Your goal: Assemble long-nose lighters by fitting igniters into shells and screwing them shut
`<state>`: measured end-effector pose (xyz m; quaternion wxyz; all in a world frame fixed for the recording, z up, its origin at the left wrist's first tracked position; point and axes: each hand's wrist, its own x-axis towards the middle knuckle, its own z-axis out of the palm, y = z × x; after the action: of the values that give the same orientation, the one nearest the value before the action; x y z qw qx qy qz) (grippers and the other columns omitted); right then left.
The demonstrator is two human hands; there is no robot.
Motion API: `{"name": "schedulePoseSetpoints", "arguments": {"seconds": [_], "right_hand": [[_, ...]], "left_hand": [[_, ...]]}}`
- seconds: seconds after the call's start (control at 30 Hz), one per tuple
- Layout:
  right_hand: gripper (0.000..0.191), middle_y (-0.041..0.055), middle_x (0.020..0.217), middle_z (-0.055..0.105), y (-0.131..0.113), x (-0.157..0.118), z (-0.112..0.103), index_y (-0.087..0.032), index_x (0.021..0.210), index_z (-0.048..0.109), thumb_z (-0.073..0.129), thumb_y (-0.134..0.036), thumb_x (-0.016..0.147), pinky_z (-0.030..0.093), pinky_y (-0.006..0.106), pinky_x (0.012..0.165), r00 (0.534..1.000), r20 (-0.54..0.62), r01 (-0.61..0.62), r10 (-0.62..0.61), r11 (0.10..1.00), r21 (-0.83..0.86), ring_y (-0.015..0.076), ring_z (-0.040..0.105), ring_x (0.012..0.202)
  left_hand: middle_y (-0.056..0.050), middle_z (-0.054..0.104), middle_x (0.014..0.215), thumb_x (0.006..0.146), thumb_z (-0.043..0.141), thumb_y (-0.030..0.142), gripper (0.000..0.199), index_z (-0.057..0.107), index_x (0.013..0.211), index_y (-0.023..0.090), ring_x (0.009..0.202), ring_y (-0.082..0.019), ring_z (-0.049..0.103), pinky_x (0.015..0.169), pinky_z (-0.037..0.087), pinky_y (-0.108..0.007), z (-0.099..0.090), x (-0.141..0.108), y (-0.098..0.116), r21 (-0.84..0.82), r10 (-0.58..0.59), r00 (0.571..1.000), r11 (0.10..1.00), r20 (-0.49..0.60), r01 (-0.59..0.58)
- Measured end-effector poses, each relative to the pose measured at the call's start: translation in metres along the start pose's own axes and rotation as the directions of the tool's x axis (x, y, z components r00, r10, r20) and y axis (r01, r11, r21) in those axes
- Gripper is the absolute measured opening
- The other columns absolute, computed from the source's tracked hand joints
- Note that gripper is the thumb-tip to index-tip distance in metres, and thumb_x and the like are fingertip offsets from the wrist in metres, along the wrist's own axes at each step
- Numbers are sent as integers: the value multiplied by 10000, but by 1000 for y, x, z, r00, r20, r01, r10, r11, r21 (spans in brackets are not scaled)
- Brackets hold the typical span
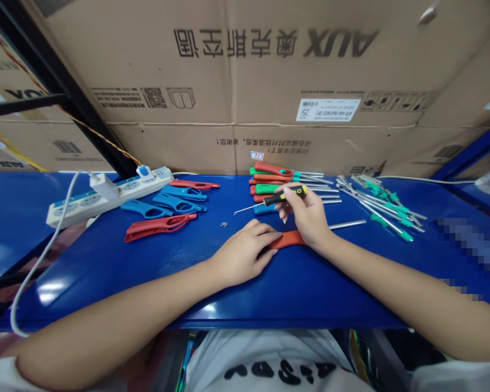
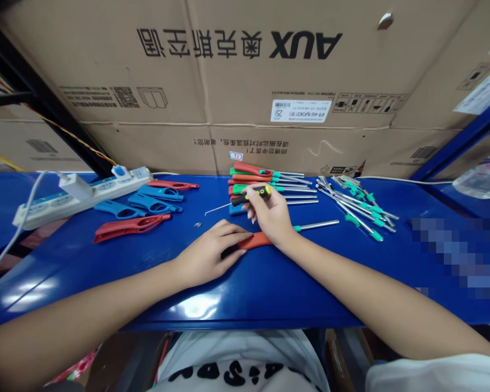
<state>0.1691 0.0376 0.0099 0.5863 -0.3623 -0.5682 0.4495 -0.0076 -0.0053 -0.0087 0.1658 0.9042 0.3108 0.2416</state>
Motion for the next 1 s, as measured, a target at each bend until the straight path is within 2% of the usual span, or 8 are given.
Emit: {"name": "schedulePoseSetpoints", "arguments": {"seconds": [0.1,0.23,0.37,0.5,0.6,0.73,0.87,1.0], "right_hand": [[346,-37,566,576,-14,6,-5,-212,837,622,689,-552,830,385,239,409,989,-149,14,1,995,98,103,496,443],[371,-55,482,439,-29,12,-15,-215,737,601,667,-563,847,301,246,370,964,-255,111,-69,982,153,96,394,389],[382,-47,474,397,-29,14,-27,-221,667,588,686,-557,820,232,239,357,935,-324,197,-144,971,136,84,321,379],[365,-57,464,372,-22,12,-33,-223,670,587,693,-549,798,231,233,347,941,-326,141,-86,979,149,84,320,370],[363,-66,477,367,-19,8,-31,-222,683,564,667,-542,821,245,228,348,956,-294,75,-25,984,162,79,326,371],[364,-76,461,350,-18,4,-26,-216,696,562,650,-542,833,263,226,351,964,-264,28,16,986,162,79,340,372],[361,-81,447,351,-20,1,-24,-207,698,572,679,-531,815,270,223,349,966,-259,32,17,983,183,76,332,368],[383,-83,453,354,-20,2,-24,-203,692,566,699,-547,798,269,218,349,966,-259,38,12,981,188,73,323,373]], "left_hand": [[-100,668,1227,977,577,225,333,624,1299,157,1119,-245,567,1027,489,-407,3,1,-2,-47,12,1000,999,-20,-13],[-103,674,1263,985,588,263,385,581,1358,171,1127,-248,574,1035,479,-438,11,2,-3,-110,21,998,994,-54,-27],[-98,699,1236,938,675,348,422,617,1321,179,1135,-257,587,1023,489,-449,13,3,-2,-213,-95,983,975,-158,60],[-67,730,1156,911,705,325,365,667,1259,222,1055,-233,633,915,537,-395,7,4,0,-348,-231,930,929,-284,125],[-51,737,1091,884,734,320,316,714,1188,236,959,-204,653,850,539,-352,3,4,1,-387,-294,898,909,-328,156],[-22,749,967,877,740,304,204,761,1069,241,888,-176,660,779,530,-302,1,4,3,-403,-295,891,904,-347,142],[-10,758,877,891,726,298,96,789,934,240,843,-168,664,738,523,-286,1,3,4,-411,-296,875,903,-382,126],[-6,771,869,872,749,275,72,797,915,242,819,-165,663,749,527,-291,0,4,3,-417,-298,868,901,-396,119]]}}
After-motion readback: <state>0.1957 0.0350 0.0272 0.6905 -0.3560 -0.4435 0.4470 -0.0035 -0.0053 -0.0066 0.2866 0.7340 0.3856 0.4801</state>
